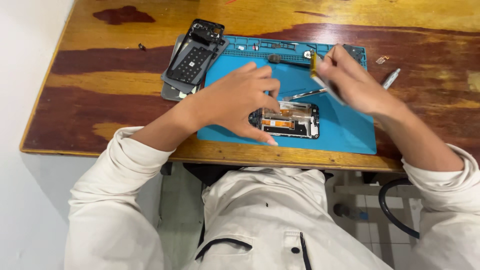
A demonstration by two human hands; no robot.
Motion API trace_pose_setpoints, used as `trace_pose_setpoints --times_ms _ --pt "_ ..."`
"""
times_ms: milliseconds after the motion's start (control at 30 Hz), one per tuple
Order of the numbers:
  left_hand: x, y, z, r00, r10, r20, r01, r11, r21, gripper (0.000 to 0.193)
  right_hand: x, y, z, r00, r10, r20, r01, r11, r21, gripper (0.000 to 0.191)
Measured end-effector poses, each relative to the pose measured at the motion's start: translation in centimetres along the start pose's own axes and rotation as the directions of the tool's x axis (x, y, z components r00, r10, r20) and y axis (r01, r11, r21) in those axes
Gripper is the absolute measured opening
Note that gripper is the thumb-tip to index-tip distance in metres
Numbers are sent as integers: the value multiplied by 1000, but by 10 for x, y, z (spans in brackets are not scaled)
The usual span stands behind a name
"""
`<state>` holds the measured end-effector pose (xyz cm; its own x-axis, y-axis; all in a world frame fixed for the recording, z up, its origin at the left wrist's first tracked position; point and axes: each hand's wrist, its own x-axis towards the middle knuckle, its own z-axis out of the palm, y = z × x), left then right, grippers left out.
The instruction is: The person assembles a smartphone by placing the motherboard into the chassis, connecting ribbon cables, and installing the battery. They use tweezers to align and secure internal components.
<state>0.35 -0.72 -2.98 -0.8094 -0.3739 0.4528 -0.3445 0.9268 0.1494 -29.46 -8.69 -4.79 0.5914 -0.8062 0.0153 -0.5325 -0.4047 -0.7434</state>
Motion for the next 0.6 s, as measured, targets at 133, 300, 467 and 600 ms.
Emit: trace_pose_setpoints --times_ms 133,300,467,600 --pt "1 -2 1 998 37 43 -34 996 -83 48 -1 -13 19 999 -17 -49 12 994 -113 25" --pt "4 -3 9 993 57 105 -47 994 -100 33 -4 -23 32 914 -402 -51 384 899 -210 19" --pt "1 -2 11 991 30 134 -10 989 -148 23 -3 -28 33 934 -355 24 353 917 -188 17" --pt "3 -2 12 989 43 142 -25 991 -131 23 -2 -29 36 937 -348 14 347 932 -108 17"
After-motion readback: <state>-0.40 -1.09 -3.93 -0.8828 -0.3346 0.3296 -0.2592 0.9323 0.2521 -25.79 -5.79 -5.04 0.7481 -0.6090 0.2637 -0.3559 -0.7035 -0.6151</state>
